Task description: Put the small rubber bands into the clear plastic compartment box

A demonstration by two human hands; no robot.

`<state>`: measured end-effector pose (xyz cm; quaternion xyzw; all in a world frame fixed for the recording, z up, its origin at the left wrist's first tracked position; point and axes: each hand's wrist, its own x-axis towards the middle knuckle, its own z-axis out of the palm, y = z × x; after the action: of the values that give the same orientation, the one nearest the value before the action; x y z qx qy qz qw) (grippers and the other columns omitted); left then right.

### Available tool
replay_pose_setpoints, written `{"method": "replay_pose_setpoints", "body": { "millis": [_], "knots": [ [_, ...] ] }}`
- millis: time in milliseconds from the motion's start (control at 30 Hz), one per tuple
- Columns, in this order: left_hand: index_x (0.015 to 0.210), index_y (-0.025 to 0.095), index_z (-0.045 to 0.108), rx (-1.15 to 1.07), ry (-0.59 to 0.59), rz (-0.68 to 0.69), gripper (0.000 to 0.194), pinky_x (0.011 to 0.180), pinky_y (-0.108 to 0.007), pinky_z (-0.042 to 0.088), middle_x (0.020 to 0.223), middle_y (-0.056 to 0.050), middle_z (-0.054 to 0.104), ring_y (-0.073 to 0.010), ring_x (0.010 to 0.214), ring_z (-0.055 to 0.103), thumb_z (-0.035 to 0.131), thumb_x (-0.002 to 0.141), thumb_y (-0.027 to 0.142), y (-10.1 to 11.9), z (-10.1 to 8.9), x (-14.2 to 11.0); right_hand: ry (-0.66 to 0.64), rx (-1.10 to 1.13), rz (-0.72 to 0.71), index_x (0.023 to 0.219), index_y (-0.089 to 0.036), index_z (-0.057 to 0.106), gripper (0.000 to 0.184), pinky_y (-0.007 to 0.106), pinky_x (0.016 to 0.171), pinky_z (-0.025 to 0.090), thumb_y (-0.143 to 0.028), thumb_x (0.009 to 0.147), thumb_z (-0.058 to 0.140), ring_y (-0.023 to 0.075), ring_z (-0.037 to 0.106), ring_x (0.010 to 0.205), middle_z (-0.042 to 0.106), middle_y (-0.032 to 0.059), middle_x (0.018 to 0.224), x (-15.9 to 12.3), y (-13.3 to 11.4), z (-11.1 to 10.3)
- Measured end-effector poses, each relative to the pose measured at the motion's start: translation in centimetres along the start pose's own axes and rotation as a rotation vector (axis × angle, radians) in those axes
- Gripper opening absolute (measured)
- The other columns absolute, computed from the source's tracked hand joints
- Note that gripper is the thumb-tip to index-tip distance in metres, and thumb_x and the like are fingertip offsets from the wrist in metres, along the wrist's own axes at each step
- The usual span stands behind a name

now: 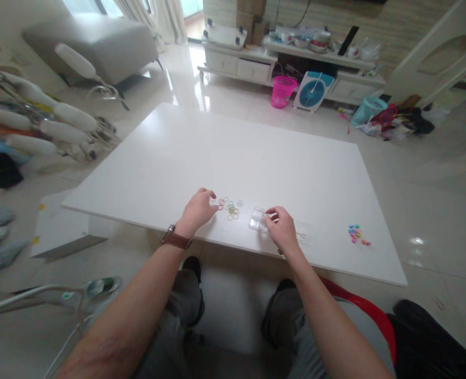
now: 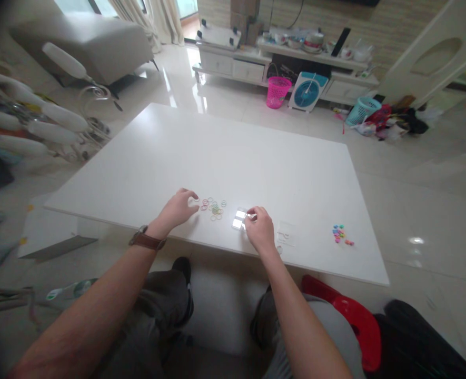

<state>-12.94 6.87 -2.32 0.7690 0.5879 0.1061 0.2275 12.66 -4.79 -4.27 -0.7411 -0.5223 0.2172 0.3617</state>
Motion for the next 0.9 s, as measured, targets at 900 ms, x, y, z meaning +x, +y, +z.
{"method": "replay_pose_setpoints", "body": {
  "millis": [900],
  "knots": [
    [0.095, 0.02, 0.071, -0.012, -0.012, 0.058, 0.011, 0.089, -0.035, 0.052, 0.108, -0.008, 0.066, -0.0223, 0.095, 0.065, 0.062, 0.089, 0.024, 0.0, 3.1, 0.6, -0.402, -0.41, -0.077, 0.104, -0.021, 0.072, 0.022, 0.029, 0.079, 0.045, -0.027, 0.094, 0.053, 0.0169, 0.064, 0.084, 0.065, 0.0064, 0.12, -1.3, -0.9, -1.2]
  ]
}}
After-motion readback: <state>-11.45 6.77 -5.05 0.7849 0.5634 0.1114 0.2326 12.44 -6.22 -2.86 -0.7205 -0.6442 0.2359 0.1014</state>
